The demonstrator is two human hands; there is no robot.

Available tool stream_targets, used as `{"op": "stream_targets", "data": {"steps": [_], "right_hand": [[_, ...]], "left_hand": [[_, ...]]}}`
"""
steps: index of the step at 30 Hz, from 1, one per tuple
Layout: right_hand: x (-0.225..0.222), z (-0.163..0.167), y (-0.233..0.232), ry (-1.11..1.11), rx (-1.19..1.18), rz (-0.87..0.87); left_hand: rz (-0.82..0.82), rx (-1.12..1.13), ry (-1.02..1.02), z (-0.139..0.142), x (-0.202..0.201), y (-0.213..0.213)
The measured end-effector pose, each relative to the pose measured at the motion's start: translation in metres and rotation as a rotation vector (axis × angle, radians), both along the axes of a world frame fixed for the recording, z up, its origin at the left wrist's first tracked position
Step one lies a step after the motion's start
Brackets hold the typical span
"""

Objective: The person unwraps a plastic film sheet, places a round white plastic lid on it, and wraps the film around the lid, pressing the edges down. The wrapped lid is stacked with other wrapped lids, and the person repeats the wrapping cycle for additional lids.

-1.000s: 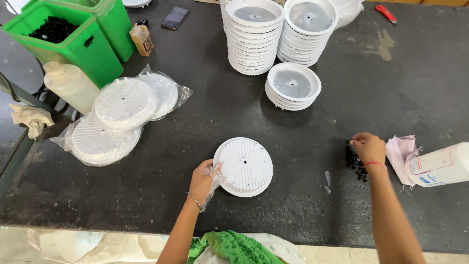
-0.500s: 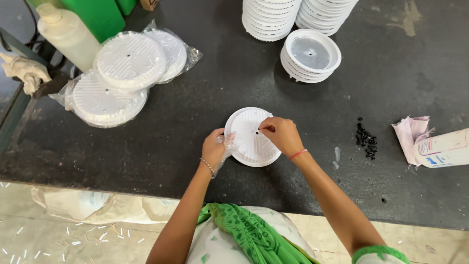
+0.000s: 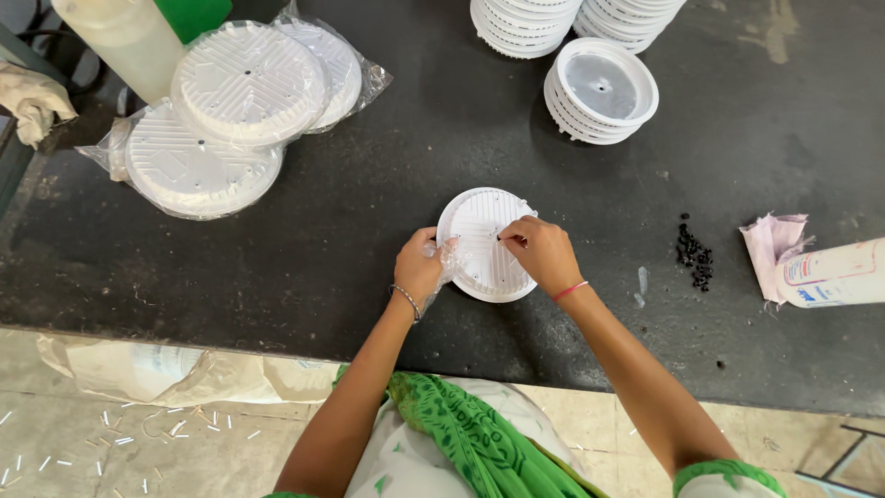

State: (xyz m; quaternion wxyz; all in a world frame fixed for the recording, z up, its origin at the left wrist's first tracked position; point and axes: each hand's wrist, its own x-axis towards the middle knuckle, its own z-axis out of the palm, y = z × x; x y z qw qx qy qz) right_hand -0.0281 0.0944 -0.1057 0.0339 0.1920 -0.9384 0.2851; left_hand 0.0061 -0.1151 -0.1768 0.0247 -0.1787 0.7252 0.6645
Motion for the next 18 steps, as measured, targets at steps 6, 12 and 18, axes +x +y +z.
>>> {"op": "stream_targets", "data": {"steps": [6,12,18], "right_hand": [[0.0,0.001,0.01,-0.086,-0.083,-0.008],[-0.018,0.01,0.01,-0.231,-0.067,-0.027],[-0.017,0.013,0.001,-0.215,0.021,0.003]], "left_hand": [[-0.01,-0.029,0.0,0.0,-0.001,-0.002],[-0.036,0.018,-0.032,0.003,-0.001,-0.004],[-0.036,0.003,-0.045,0.004,-0.001,-0.004]]}}
